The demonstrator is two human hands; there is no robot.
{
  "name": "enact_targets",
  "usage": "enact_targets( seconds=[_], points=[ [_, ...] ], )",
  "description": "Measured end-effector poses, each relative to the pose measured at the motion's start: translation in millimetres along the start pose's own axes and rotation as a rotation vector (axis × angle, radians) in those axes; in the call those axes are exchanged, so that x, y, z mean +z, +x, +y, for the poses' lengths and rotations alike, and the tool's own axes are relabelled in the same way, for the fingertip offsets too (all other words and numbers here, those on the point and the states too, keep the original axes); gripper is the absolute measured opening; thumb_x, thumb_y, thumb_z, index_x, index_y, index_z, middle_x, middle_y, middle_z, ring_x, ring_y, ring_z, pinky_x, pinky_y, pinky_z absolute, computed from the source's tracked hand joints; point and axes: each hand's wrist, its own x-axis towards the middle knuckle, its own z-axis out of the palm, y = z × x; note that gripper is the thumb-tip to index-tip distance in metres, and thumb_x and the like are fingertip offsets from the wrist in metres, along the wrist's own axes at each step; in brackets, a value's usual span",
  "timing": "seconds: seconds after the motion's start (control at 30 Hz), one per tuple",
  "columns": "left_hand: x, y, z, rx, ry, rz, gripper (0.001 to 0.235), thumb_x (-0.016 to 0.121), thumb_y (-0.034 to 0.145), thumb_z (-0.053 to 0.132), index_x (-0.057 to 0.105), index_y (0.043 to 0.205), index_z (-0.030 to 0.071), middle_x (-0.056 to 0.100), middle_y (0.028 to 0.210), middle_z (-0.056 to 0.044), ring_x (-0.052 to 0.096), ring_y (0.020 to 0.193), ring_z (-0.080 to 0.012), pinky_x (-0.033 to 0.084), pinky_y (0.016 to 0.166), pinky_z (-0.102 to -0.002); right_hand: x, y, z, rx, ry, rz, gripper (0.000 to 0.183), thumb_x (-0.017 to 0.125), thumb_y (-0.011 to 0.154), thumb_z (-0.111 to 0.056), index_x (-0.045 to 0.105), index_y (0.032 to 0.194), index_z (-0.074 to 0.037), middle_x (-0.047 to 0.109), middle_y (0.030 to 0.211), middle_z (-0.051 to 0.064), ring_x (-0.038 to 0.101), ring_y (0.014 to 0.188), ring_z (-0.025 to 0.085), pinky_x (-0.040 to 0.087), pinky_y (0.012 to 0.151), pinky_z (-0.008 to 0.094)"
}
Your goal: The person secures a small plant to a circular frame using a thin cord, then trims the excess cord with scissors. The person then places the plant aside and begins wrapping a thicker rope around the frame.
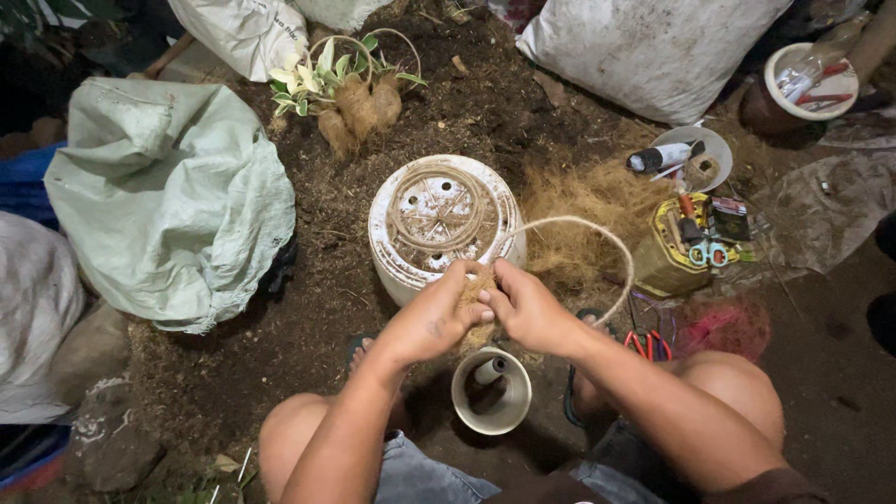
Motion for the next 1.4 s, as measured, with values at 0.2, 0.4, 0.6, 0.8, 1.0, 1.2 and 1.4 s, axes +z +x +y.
enact_targets(
  seconds=[0.2,0.4,0.6,0.8,1.0,1.2,1.4],
  points=[
    [10.3,2.2,-2.5,-0.002,0.151,0.077,0.05,0.073,0.094,0.019,0.046,0.133,0.002,0.068,0.113,-0.028,0.068,0.112,-0.0405,0.053,0.09,-0.042,-7.9,7.9,9.2,0.082,0.163,0.001,0.011,0.06,0.098,-0.003,0.061,0.109,-0.001,0.064,0.089,0.003,0.058,0.079,0.009,0.051,0.068,0.029],
    [17.7,2.0,-1.1,-0.009,0.009,0.082,0.039,0.062,0.093,0.01,0.053,0.131,0.005,0.072,0.107,-0.022,0.073,0.101,-0.0358,0.056,0.086,-0.041,-14.7,8.7,2.3,0.062,0.134,-0.066,0.007,0.062,0.099,-0.004,0.063,0.105,0.001,0.067,0.089,0.004,0.061,0.079,0.008,0.053,0.068,0.027],
    [23.3,12.3,3.1,-0.212,0.024,0.227,0.021,0.058,0.098,0.015,0.065,0.114,0.004,0.073,0.097,-0.016,0.072,0.089,-0.028,0.056,0.082,-0.039,-27.3,19.7,-38.3,0.126,0.138,0.134,0.039,0.067,0.09,-0.003,0.052,0.124,-0.014,0.07,0.095,0.001,0.071,0.086,0.009,0.062,0.072,0.025],
    [4.8,21.0,0.1,-0.097,-0.251,0.482,0.025,0.062,0.099,0.023,0.07,0.11,0.002,0.079,0.099,-0.01,0.071,0.089,-0.0189,0.055,0.084,-0.034,-26.5,-16.1,-40.0,-0.585,0.052,0.678,0.012,0.066,0.107,-0.008,0.061,0.112,0.002,0.063,0.102,0.006,0.057,0.089,0.009,0.048,0.08,0.024],
    [9.6,25.8,-5.9,-0.037,-0.304,0.571,0.027,0.062,0.101,0.023,0.069,0.114,0.001,0.078,0.102,-0.01,0.069,0.092,-0.0169,0.054,0.086,-0.032,-25.7,-1.1,-1.2,-0.06,0.403,0.429,0.013,0.069,0.1,-0.016,0.068,0.103,-0.003,0.066,0.087,-0.001,0.058,0.076,0.005,0.049,0.067,0.021],
    [34.8,30.2,-6.1,-0.031,-0.355,0.624,0.024,0.063,0.101,0.02,0.067,0.114,0.0,0.076,0.101,-0.009,0.067,0.09,-0.016,0.054,0.083,-0.032,1.3,3.6,-10.1,-0.108,0.309,0.474,0.025,0.058,0.108,-0.025,0.069,0.12,-0.005,0.063,0.09,0.004,0.058,0.081,0.01,0.049,0.071,0.026],
    [35.9,24.1,-10.4,-0.055,-0.302,0.466,0.022,0.061,0.1,0.02,0.068,0.109,0.002,0.076,0.091,-0.008,0.068,0.079,-0.0142,0.056,0.074,-0.032,-86.1,6.8,-48.3,-0.141,0.892,0.418,0.049,0.031,0.107,-0.042,0.061,0.111,-0.004,0.067,0.087,0.008,0.065,0.077,0.02,0.055,0.072,0.034]
  ],
)
